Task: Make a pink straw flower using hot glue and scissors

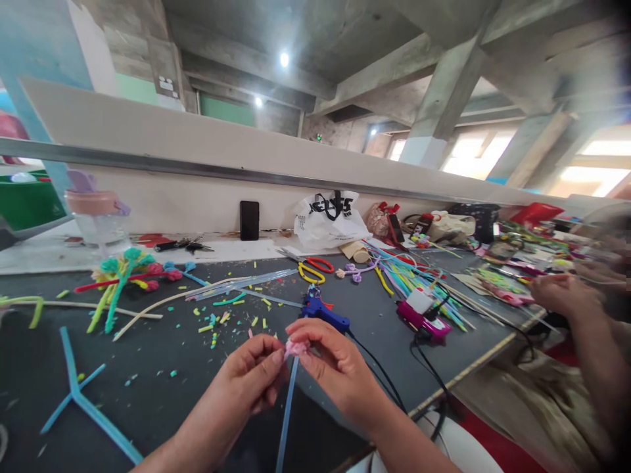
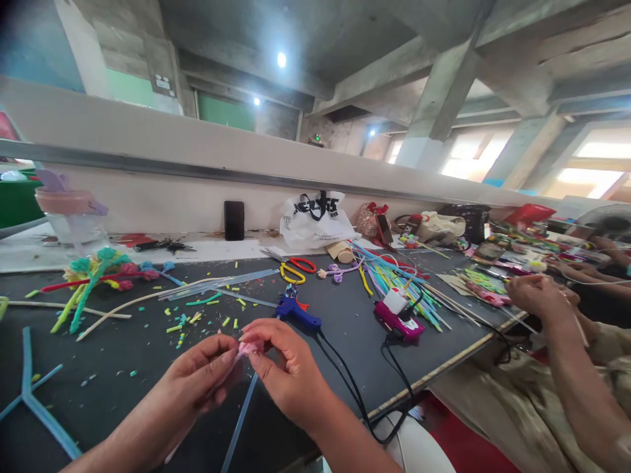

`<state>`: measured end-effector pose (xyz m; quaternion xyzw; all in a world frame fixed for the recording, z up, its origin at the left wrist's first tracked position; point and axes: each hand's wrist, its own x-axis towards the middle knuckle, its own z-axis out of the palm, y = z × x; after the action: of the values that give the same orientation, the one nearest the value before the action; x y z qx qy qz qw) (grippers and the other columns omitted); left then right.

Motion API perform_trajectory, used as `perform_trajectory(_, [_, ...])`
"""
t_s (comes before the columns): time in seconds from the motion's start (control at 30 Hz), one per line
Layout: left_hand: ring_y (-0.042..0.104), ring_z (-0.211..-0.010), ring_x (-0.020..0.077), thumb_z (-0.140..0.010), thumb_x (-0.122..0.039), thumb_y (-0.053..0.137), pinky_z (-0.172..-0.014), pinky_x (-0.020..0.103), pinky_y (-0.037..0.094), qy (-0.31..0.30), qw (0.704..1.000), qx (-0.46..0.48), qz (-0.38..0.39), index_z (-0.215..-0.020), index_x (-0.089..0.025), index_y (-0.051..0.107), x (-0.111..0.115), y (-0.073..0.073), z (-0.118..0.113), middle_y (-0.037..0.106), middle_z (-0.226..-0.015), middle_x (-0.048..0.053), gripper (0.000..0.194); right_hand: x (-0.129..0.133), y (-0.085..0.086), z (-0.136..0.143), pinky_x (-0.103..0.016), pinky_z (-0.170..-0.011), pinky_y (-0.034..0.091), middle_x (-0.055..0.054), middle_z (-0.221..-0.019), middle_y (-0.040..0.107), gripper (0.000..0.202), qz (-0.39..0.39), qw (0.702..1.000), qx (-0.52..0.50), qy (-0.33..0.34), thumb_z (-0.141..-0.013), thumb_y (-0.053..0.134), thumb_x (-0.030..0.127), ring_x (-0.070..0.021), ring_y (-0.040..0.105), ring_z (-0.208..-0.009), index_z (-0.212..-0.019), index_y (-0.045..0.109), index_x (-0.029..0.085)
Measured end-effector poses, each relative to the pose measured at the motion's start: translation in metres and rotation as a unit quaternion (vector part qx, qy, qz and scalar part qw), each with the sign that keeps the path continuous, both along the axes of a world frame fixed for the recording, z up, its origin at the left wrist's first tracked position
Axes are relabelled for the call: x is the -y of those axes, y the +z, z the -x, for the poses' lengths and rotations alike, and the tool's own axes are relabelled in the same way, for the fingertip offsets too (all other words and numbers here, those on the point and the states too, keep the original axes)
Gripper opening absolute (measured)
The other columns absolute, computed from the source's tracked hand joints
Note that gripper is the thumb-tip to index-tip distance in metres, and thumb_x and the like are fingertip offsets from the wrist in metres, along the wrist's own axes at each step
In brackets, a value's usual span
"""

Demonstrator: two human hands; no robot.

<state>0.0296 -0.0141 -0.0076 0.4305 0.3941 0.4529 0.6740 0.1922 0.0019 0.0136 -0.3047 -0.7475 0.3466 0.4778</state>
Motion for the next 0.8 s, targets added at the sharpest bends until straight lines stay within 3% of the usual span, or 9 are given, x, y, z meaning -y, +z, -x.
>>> perform_trajectory(0.27, [0.033,-0.042,0.0042,-0.073,-0.044,0.066,-0.040,0.019,0.018,0.006,1.000,-0.020,-0.019,-0.083,-0.016,0.059,-0.005,-0.006,0.003,0.057,-0.063,-0.003,0.030,0.001,-0.004,-0.001,-0.027,-0.089,0.047,-0.004,-0.107,0.067,0.027,-0.116,0.990,0.076,-0.027,-0.084,0.056,0.011,-0.0148,0.061,-0.099,-0.107,0.061,0.023])
perform_trajectory(0.5, [0.029,-0.041,0.0037,-0.078,-0.044,0.060,-0.040,0.020,0.014,-0.005,0.999,-0.039,-0.017,-0.077,-0.015,0.057,-0.006,-0.006,0.004,0.055,-0.055,-0.004,0.029,0.000,-0.013,-0.005,-0.032,-0.093,0.044,-0.003,-0.121,0.060,0.047,-0.104,0.985,0.133,-0.042,-0.088,0.052,0.015,-0.0159,0.057,-0.105,-0.132,0.042,0.030])
perform_trajectory(0.8, [0.027,-0.043,0.0044,-0.078,-0.042,0.060,-0.043,0.021,0.014,-0.015,0.999,-0.044,-0.028,-0.062,-0.015,0.052,-0.002,0.000,0.003,0.051,-0.050,-0.004,0.033,0.002,-0.010,-0.003,-0.028,-0.085,0.047,-0.003,-0.099,0.067,0.040,-0.105,0.987,0.118,-0.023,-0.088,0.050,0.012,-0.0144,0.060,-0.093,-0.126,0.051,0.024])
